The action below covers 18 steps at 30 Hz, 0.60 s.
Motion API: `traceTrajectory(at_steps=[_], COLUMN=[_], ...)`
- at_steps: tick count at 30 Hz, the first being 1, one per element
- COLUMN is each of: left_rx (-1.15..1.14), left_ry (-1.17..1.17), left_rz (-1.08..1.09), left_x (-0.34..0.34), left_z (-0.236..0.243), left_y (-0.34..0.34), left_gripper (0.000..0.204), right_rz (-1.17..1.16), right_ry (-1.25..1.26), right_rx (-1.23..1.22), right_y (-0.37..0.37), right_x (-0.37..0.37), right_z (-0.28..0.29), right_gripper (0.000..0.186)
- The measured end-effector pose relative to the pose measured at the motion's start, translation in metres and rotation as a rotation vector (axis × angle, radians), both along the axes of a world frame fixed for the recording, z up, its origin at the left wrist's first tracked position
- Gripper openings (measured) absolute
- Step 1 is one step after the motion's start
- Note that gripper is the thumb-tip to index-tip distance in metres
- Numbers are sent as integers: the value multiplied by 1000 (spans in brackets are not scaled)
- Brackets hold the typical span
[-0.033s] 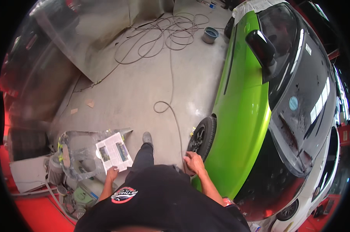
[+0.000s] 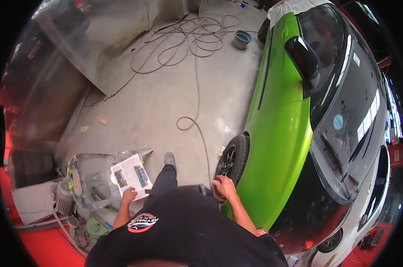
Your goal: The recorder is preparing a paint sprayer by filling it with liquid and cleaning the nozzle.
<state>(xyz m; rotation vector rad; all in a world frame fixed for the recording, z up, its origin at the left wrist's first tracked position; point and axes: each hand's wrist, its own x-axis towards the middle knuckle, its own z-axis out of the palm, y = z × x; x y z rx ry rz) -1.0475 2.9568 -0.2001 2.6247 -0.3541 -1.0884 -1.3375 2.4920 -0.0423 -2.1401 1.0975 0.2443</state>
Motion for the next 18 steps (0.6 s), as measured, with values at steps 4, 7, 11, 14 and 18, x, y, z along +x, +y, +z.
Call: traceTrajectory(at_steps=[4,7,11,14,18], left_rx=[-174,-440,-568,-521,-185], left_ry=[-174,-234,-206,-167,-88], left_rz=[-171,-134,-158,-198,-305], left_x=[156,247,329,367,410], left_z=[32,79,103,69,15], left_y=[-152,-279,-410,-463,-457], left_gripper=[39,35,35,35,37], right_rz=[-109,-189,-377,-325,-71], right_ry=[170,170,379,411,396], right_rx=[28,92,240,284,251], right_y=[-34,-57,-96,-139,-246], right_x=[16,28,60,94,178], right_z=[-32,-49,-72,-100,-135], right_gripper=[42,38,40,40,42])
